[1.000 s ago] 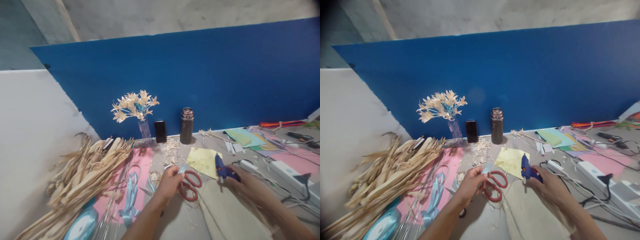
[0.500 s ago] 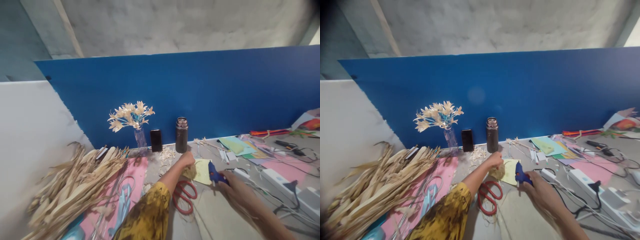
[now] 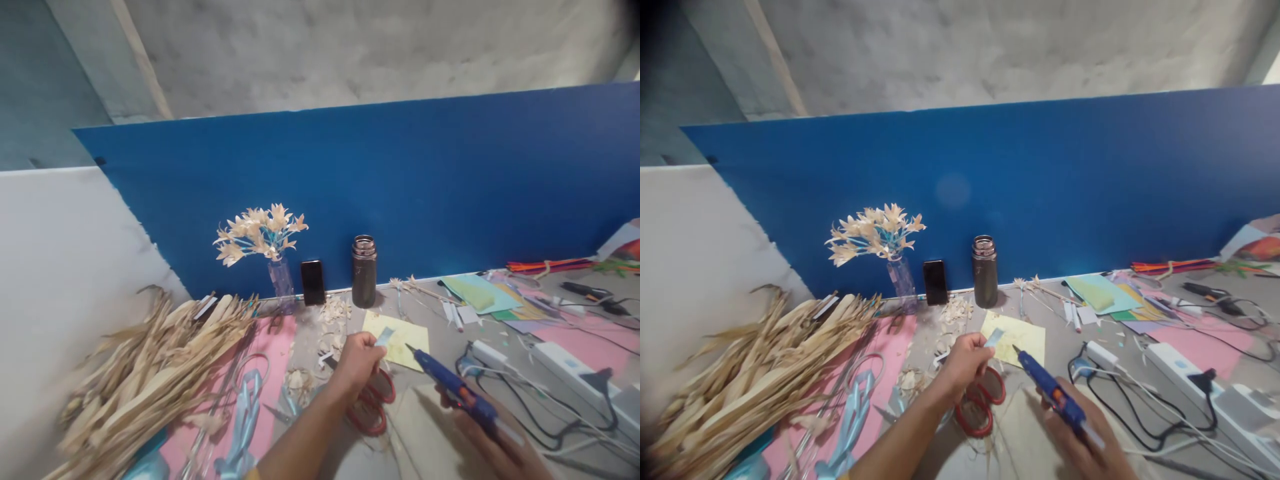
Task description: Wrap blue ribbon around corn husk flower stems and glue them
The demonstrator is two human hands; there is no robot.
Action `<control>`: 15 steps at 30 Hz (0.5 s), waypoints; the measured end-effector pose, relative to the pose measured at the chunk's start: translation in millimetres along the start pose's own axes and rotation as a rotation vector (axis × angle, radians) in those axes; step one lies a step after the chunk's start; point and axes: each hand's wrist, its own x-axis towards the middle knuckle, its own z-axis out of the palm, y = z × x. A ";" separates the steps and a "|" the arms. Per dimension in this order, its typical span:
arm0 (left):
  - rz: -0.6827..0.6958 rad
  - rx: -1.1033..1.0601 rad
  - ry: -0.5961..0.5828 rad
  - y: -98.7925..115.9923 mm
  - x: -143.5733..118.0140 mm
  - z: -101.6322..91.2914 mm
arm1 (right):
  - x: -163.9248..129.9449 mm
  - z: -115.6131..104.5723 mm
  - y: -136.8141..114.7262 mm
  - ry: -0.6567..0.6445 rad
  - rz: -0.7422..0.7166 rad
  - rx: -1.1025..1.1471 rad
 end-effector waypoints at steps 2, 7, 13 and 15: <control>-0.018 -0.054 -0.013 -6.1 -20.5 0.7 | -4.4 12.4 -7.9 -0.101 -0.124 -0.013; -0.082 -0.089 -0.062 -11.4 -38.8 0.9 | -1.4 21.8 -13.8 -0.157 -0.160 -0.076; -0.154 0.076 -0.162 -10.7 -24.7 -3.4 | -5.9 -10.9 -2.8 -0.082 0.079 -0.087; -0.160 0.162 -0.143 -4.6 -4.0 -6.3 | 3.9 -21.1 -0.3 -0.056 0.162 -0.097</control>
